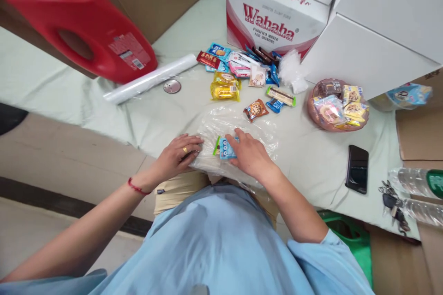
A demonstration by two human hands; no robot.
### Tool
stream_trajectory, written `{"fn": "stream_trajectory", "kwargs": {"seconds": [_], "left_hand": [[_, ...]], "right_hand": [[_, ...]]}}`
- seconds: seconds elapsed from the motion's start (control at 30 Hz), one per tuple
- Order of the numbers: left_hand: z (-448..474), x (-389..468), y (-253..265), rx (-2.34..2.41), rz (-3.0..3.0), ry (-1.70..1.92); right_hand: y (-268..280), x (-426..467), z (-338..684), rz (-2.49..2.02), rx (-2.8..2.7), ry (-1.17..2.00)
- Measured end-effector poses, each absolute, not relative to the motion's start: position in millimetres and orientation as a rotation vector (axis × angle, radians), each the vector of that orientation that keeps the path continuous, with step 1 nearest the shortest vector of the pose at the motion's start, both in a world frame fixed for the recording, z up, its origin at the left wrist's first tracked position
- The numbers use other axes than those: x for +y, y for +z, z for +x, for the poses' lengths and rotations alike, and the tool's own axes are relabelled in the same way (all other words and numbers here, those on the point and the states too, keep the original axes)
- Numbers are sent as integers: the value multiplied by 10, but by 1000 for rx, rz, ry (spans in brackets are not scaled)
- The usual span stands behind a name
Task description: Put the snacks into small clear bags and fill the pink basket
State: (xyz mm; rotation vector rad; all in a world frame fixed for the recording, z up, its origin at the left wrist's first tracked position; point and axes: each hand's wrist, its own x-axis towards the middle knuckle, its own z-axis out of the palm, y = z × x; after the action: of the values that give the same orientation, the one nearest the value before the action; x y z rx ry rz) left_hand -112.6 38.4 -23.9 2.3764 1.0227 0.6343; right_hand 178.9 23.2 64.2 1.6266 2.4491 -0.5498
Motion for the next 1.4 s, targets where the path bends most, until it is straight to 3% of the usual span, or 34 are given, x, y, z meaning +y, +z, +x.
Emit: {"fn": "stream_trajectory", "kwargs": {"seconds": [0.3, 0.97, 1.1, 1.27, 1.4], "left_hand": [[-1108, 342, -315, 1075, 2385, 673], [-1181, 225, -202, 995, 2415, 689], [-1298, 95, -139, 861, 2518, 579], [-1433, 84, -227, 809, 2565, 450], [-1387, 186, -218, 852, 2489, 554]], "right_hand": [[588, 196, 1618, 1604, 2465, -399], [537, 121, 1878, 1627, 2555, -685], [644, -106, 2227, 1714, 2874, -799], [598, -642, 2564, 1508, 2988, -958], [312, -979, 2598, 1642, 2937, -799]]}}
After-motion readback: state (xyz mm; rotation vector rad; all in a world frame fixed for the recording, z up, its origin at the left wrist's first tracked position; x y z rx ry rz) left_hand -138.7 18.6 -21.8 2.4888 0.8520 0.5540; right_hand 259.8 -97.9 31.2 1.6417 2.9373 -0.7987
